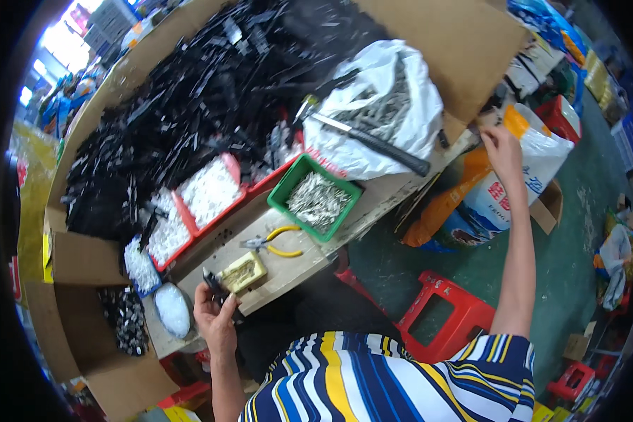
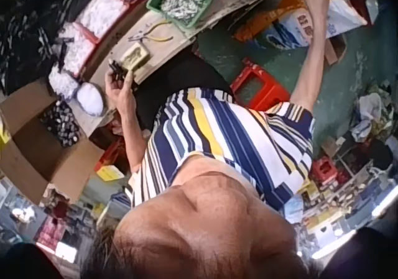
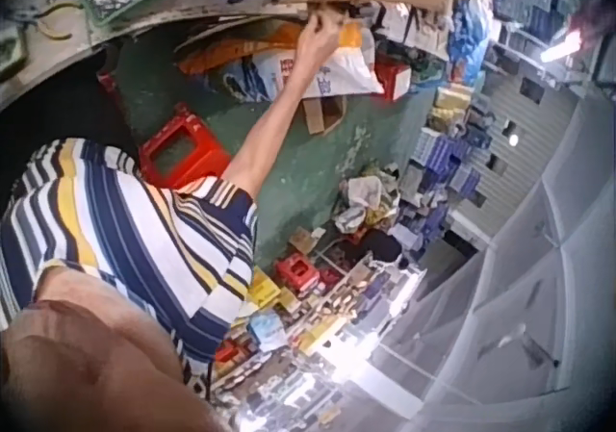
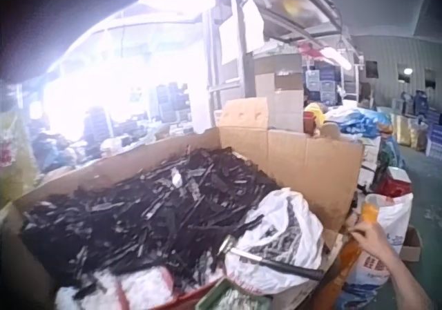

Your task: The person assembles small lock mechanisms at a cluttered workbench. They pick up lock bodies, pins, and white plastic components, using pliers and a screwdriver to insert parts and secure the assembly. The person repeatedly handles individual units, placing finished items into a cardboard box.

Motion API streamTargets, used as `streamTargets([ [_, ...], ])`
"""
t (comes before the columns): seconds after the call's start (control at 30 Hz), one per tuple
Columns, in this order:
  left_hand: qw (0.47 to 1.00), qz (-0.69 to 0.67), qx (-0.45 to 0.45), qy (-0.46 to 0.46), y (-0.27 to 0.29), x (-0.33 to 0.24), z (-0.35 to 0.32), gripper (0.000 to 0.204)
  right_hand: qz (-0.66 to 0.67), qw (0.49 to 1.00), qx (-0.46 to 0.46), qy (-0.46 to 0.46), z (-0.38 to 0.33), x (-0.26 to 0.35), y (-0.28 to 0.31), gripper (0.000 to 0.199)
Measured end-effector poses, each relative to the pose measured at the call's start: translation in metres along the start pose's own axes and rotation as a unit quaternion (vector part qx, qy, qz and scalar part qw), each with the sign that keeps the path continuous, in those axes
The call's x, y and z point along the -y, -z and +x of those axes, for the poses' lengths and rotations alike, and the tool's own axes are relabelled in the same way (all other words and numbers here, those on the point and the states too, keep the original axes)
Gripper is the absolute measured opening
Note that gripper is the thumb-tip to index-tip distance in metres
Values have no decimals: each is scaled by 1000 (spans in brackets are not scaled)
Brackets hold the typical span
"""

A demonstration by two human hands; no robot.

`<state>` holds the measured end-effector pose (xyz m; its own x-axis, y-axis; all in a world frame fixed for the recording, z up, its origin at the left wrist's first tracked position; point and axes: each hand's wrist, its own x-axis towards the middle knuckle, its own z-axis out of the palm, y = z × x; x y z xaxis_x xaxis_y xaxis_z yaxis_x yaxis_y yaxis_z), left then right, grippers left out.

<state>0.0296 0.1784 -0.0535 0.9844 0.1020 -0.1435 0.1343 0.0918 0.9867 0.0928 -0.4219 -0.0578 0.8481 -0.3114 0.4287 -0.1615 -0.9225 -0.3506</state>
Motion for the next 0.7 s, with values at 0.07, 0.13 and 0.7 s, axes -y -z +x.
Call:
streamTargets([
  [0.07, 1000, -19, -3, 9, 5, 4, 1, 41, 84, 994, 67, 2, -40, 85, 11, 15],
  [0.13, 999, -31, 10, 16, 4, 4, 2, 41, 209, 951, 217, 75, -78, 176, 11, 12],
  [0.7, 998, 46, 21, -38, 52, 26, -12, 28, -5, 886, 264, 380, -117, 364, -111, 15],
])
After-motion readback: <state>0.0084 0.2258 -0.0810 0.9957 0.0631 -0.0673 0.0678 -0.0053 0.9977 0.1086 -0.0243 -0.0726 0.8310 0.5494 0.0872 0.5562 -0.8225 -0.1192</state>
